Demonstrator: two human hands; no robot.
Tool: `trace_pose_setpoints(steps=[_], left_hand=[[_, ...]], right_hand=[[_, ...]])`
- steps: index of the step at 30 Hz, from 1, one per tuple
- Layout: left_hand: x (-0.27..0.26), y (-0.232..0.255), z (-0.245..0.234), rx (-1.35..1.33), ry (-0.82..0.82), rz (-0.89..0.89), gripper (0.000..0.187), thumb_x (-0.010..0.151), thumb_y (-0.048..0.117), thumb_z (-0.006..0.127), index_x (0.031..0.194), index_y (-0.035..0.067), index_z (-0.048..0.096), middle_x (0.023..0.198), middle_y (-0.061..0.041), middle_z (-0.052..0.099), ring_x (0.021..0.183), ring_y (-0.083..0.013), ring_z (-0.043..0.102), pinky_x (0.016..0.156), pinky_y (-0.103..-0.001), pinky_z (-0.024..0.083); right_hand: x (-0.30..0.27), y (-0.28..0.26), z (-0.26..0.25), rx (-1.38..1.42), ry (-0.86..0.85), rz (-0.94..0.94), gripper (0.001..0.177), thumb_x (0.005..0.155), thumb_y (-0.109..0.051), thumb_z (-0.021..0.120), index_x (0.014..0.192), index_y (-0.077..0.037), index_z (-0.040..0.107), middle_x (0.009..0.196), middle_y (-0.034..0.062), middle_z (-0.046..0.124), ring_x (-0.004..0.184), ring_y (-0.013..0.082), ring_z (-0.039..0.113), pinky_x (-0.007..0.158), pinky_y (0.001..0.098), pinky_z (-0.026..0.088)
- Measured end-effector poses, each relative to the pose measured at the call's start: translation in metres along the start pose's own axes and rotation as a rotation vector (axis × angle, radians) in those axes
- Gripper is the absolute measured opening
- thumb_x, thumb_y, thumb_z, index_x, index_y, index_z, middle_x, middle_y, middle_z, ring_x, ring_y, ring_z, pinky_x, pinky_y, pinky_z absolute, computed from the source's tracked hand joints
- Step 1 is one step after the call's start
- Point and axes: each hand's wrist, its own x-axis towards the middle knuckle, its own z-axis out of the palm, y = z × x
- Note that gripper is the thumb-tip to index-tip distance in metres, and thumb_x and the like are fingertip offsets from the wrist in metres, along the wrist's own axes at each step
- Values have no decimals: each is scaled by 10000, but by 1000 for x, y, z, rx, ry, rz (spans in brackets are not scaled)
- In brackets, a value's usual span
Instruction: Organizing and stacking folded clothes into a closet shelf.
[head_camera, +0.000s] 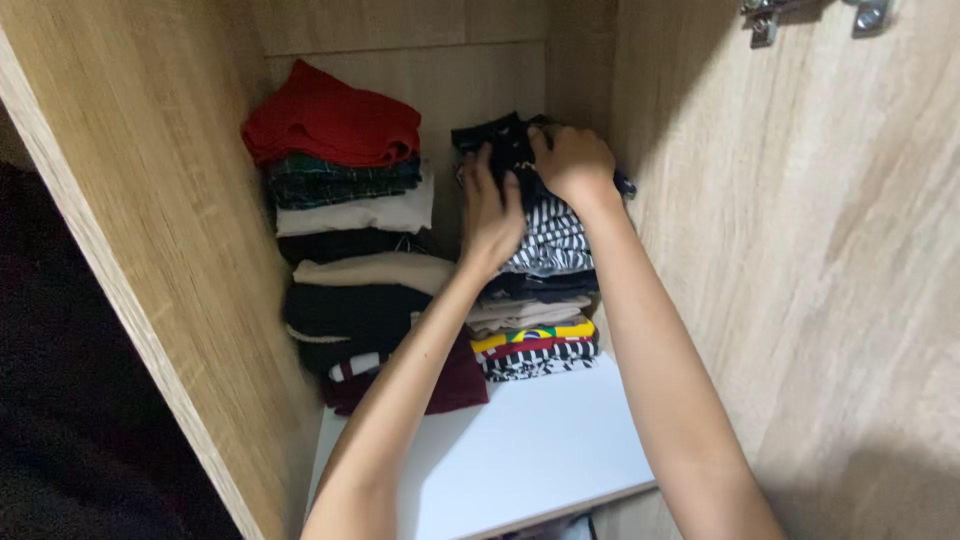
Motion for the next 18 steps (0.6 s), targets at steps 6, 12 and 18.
trace_pose_setpoints(steps=[6, 12, 18], left_hand=[[27, -37, 14, -732, 214, -76, 697, 1071, 485, 278, 1619, 54, 276, 1689, -161, 294, 1575, -300, 241, 1266, -402, 175], [-25, 23, -22, -342, 252, 77, 841, 1024, 568, 497, 1646, 68, 230, 1726, -193, 244, 1613, -346, 209, 1316, -463, 148], [-59, 55, -47, -11, 85, 305, 1181, 837, 709, 701, 1638, 78, 106, 1661, -326, 1, 1552, -472, 123, 1231, -497, 203]], right_hand=[[10, 9, 5, 26, -74, -9, 519, 1102, -533, 346, 1320, -187, 665, 1251, 258, 654, 1164, 475, 597, 1009, 504, 471], [-17, 26, -4, -38, 200, -318, 364, 1182, -285, 413, 1361, -50, 627, 1232, 289, 687, 1127, 498, 649, 1008, 524, 505], [-101, 23, -54, 301, 197, -169, 523, 937, -113, 568, 1453, -75, 487, 1432, 290, 528, 1318, 468, 517, 1102, 476, 425]])
